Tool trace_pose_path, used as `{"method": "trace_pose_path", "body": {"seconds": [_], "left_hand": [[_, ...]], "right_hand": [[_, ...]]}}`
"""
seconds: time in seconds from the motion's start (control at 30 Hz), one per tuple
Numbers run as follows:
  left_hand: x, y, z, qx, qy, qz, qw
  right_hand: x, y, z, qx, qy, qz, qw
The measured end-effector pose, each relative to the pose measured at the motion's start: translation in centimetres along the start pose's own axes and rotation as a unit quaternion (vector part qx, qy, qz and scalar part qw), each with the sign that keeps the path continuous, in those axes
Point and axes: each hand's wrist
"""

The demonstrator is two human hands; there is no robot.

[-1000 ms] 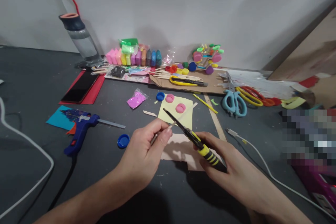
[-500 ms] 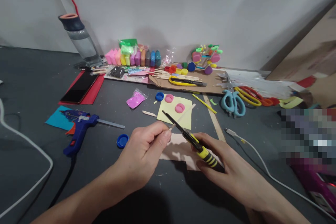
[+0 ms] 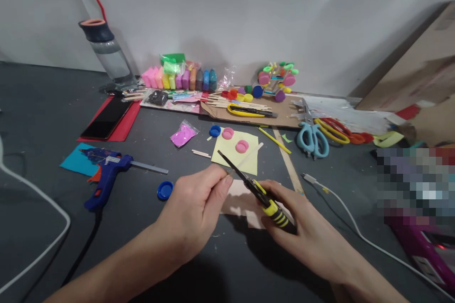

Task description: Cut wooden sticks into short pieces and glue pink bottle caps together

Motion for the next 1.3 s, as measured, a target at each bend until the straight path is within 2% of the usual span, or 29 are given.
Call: {"method": "trace_pose_path", "body": {"seconds": [0.17,0.4,0.53,0.67,0.8,0.9,1.07,1.2,1.3], "left_hand": [[0.05,-0.11,0.03,0.004,0.013,-0.006,1.000],[0.01,-0.67,0.00,0.127,-0.043,-0.066,0.989],[-0.10,-0.72,0.27,0.152,-0.053,-0.078,0.984],[-0.08,-0.34,0.28,0.135,-0.046,-0.057,0.988],[0.15,-0.01,0.03,0.050,0.015,0.007,0.999],[0.28,-0.02,-0.01,0.022,0.034,0.017,0.999],[0.14,-0.32,0.20,0.122,-0.032,-0.032,0.992],[0.01,-0.39,0.25,0.247,-0.070,-0.073,0.964],[0.04,-0.32,0.30,0.299,-0.091,-0.095,0.945]], "right_hand": [[-0.14,0.04,-0.08,0.008,-0.015,-0.011,1.000],[0.10,0.39,0.31,0.045,-0.059,0.021,0.997],[0.22,0.49,0.14,0.048,-0.088,0.046,0.994],[0.16,0.76,0.25,0.053,-0.090,0.052,0.993],[0.06,0.96,0.40,0.041,-0.064,0.052,0.996],[-0.03,0.83,0.18,0.031,-0.064,0.042,0.997],[0.00,0.51,-0.02,0.018,-0.074,0.028,0.997],[0.19,0.53,-0.02,0.041,-0.081,0.032,0.995],[0.35,0.69,-0.02,0.060,-0.099,0.041,0.992]]}}
Point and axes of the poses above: each hand's wrist, its own x-axis away from the middle knuckle, its own y-axis out of the palm, z = x × y, and after that the axes turned 8 degrees about -x, right-handed
